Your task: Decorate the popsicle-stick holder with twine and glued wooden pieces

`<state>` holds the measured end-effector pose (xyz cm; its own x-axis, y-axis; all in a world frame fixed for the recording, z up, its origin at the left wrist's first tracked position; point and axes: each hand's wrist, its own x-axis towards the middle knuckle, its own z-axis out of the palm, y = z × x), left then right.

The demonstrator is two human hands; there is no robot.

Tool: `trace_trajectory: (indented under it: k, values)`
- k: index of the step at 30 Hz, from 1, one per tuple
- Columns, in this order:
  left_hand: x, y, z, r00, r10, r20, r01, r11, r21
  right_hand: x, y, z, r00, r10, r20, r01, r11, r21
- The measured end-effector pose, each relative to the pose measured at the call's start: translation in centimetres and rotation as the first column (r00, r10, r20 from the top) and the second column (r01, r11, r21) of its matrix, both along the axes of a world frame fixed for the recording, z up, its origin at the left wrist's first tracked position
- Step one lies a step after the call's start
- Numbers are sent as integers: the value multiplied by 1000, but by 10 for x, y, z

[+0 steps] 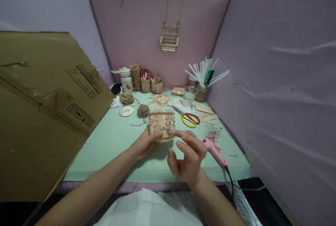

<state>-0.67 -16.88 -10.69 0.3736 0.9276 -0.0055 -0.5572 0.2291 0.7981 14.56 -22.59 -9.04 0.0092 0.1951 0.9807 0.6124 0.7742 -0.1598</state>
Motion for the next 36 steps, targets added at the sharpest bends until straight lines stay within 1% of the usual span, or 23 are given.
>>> trace_trajectory:
  k: [2, 4, 5, 7, 9, 12, 14, 16, 17, 18, 19, 22, 23, 24, 25, 26, 28, 30, 31, 33, 36]
  values:
    - [-2, 2, 2, 999, -38, 25, 38, 999, -13, 2, -5, 5, 991, -73, -112, 76, 997, 22]
    - [-5, 4, 3, 997, -59, 50, 61, 997, -55, 5, -8, 9, 973, -118, -200, 112, 993, -43]
    - [-7, 6, 2, 996, -64, 68, 70, 994, -81, 7, -8, 10, 968, -114, -222, 95, 991, -95]
    - [-11, 9, -1, 992, -80, 99, 92, 988, -126, 10, -8, 9, 973, -68, -223, 23, 980, -197]
    - [-15, 11, -3, 985, -117, 126, 133, 982, -131, 13, -6, 5, 978, -13, -207, -44, 961, -272]
    - [-19, 12, -4, 968, -209, 139, 220, 973, -69, 16, -1, -3, 974, 35, -224, -112, 933, -343]
    - [-20, 11, -3, 952, -275, 136, 278, 961, -4, 19, 3, -9, 966, 20, -258, -119, 920, -372]
    - [-19, 11, -2, 941, -315, 124, 310, 949, 58, 22, 9, -14, 958, -10, -286, -115, 900, -420]
    - [-18, 11, -2, 942, -316, 109, 309, 948, 78, 23, 12, -17, 955, -17, -295, -127, 879, -460]
    - [-17, 11, -2, 949, -301, 88, 294, 952, 88, 24, 16, -21, 953, -10, -304, -155, 845, -512]
    - [-16, 12, -2, 958, -280, 62, 273, 957, 93, 24, 18, -24, 950, 11, -312, -198, 796, -573]
    - [-12, 13, -4, 974, -228, -3, 226, 964, 140, 20, 23, -32, 933, 101, -344, -334, 593, -732]
    - [-11, 14, -4, 975, -223, -17, 223, 960, 169, 17, 24, -34, 931, 114, -347, -350, 548, -760]
    - [-10, 14, -4, 977, -213, -32, 215, 956, 199, 16, 25, -37, 935, 109, -336, -341, 531, -776]
    - [-10, 15, -5, 980, -190, -60, 198, 954, 226, 14, 27, -39, 948, 83, -308, -302, 542, -784]
    - [-10, 16, -5, 983, -147, -107, 169, 954, 249, 14, 28, -41, 965, 42, -258, -235, 571, -786]
    - [-10, 19, -7, 970, -36, -240, 107, 951, 290, 15, 34, -47, 991, -56, -118, -56, 632, -773]
    - [-9, 24, -10, 930, 62, -362, 65, 942, 330, 19, 40, -55, 992, -124, 29, 105, 663, -741]
    - [-8, 26, -12, 911, 95, -401, 57, 935, 351, 22, 43, -59, 986, -145, 87, 162, 667, -727]
    - [-5, 32, -19, 887, 148, -437, 47, 913, 405, 26, 48, -68, 973, -157, 168, 230, 654, -721]
    - [-3, 43, -31, 850, 224, -478, 45, 871, 489, 29, 53, -78, 964, -129, 234, 263, 607, -750]
